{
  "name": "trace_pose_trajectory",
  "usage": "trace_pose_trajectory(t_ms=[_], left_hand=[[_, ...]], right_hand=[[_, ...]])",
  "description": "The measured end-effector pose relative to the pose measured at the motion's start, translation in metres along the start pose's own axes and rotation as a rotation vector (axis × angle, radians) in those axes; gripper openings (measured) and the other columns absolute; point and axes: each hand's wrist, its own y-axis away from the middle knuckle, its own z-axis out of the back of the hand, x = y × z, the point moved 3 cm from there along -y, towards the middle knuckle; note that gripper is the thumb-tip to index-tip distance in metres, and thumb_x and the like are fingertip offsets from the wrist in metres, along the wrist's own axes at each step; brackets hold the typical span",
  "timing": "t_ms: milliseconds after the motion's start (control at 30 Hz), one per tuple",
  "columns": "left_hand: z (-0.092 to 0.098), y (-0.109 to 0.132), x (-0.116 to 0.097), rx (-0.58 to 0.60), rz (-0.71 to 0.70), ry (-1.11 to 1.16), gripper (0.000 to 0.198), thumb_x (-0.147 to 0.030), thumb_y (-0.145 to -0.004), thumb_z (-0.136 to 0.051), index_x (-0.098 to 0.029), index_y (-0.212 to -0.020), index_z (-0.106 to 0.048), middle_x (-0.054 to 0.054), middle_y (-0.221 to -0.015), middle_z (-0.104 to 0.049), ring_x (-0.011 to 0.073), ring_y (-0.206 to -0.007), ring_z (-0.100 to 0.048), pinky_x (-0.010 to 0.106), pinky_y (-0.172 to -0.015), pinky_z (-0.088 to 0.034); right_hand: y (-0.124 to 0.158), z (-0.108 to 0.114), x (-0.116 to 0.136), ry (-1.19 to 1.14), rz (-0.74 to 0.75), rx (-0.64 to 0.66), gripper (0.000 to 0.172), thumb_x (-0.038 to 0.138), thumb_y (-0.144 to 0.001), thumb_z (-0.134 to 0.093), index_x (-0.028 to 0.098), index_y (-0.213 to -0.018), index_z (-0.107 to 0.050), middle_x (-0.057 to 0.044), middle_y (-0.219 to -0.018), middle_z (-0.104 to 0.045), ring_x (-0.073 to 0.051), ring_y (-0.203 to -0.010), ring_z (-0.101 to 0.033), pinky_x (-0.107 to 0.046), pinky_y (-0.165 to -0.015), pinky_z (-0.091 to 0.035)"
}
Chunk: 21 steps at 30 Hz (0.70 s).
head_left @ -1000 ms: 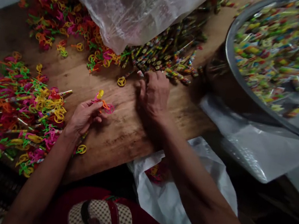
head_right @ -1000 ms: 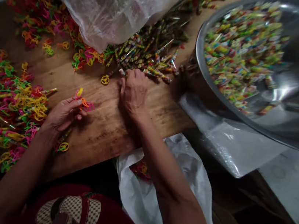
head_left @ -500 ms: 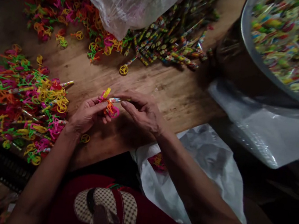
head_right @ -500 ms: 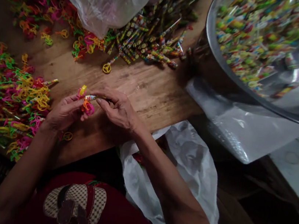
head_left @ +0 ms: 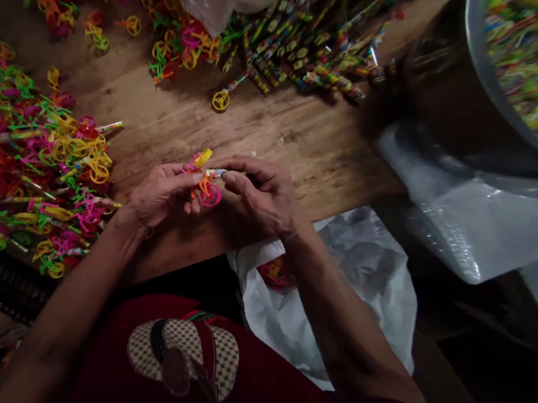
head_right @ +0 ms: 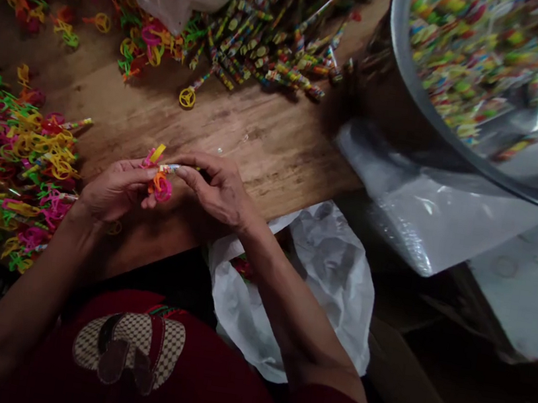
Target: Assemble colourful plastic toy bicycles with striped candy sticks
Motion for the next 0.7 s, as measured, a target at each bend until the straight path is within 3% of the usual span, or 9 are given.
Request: trace_pose_trajectory(t_ms=[100, 267, 367, 533, 700], left_hand=[[-0.003, -0.001, 0.001, 0.046, 0.065, 0.057, 0.023, -0.026, -0.069, -0.079, -0.008, -0.076, -0.068, 0.004, -0.059, -0.066, 0.0078, -0.044, -0.057, 0.016, -0.044, -0.045], [-0.008, -0.002, 0.002, 0.120, 0.053, 0.150, 0.022, -0.026, -0.072, -0.079, -0.009, -0.081, -0.069, 0.002, -0.061, -0.066, 0.0073, -0.044, -0.056, 0.016, -0.043, -0.045], [-0.009, -0.002, 0.005, 0.155, 0.098, 0.112, 0.023, -0.026, -0.072, -0.080, -0.008, -0.080, -0.069, 0.004, -0.061, -0.067, 0.0076, -0.042, -0.056, 0.016, -0.042, -0.045], [-0.007, -0.004, 0.010, 0.151, 0.173, 0.064, 0.021, -0.026, -0.069, -0.080, -0.008, -0.073, -0.068, 0.003, -0.056, -0.065, 0.0075, -0.041, -0.055, 0.015, -0.040, -0.042], [-0.006, 0.001, 0.017, 0.098, 0.186, -0.024, 0.019, -0.024, -0.068, -0.078, -0.008, -0.072, -0.069, 0.005, -0.057, -0.066, 0.0074, -0.040, -0.053, 0.017, -0.041, -0.042]], right_hand=[[0.005, -0.002, 0.000, 0.021, -0.004, -0.021, 0.031, 0.047, -0.096, -0.058, 0.023, -0.100, -0.077, -0.005, -0.097, -0.077, -0.018, -0.090, -0.071, -0.032, -0.085, -0.057], [0.016, -0.008, -0.007, -0.025, -0.064, -0.152, 0.038, 0.051, -0.098, -0.053, 0.020, -0.102, -0.075, -0.002, -0.085, -0.073, -0.012, -0.065, -0.063, -0.024, -0.061, -0.052], [0.022, -0.008, -0.004, 0.059, 0.030, -0.184, 0.032, 0.044, -0.099, -0.053, 0.020, -0.101, -0.075, -0.003, -0.082, -0.072, -0.013, -0.069, -0.064, -0.026, -0.065, -0.052], [0.028, -0.003, 0.006, 0.263, 0.223, -0.119, 0.024, 0.030, -0.100, -0.051, 0.021, -0.104, -0.073, -0.004, -0.083, -0.071, -0.014, -0.071, -0.064, -0.027, -0.067, -0.052], [0.035, -0.003, 0.012, 0.399, 0.206, 0.072, 0.030, 0.030, -0.103, -0.042, 0.021, -0.112, -0.069, -0.007, -0.088, -0.069, -0.017, -0.081, -0.065, -0.028, -0.073, -0.053]])
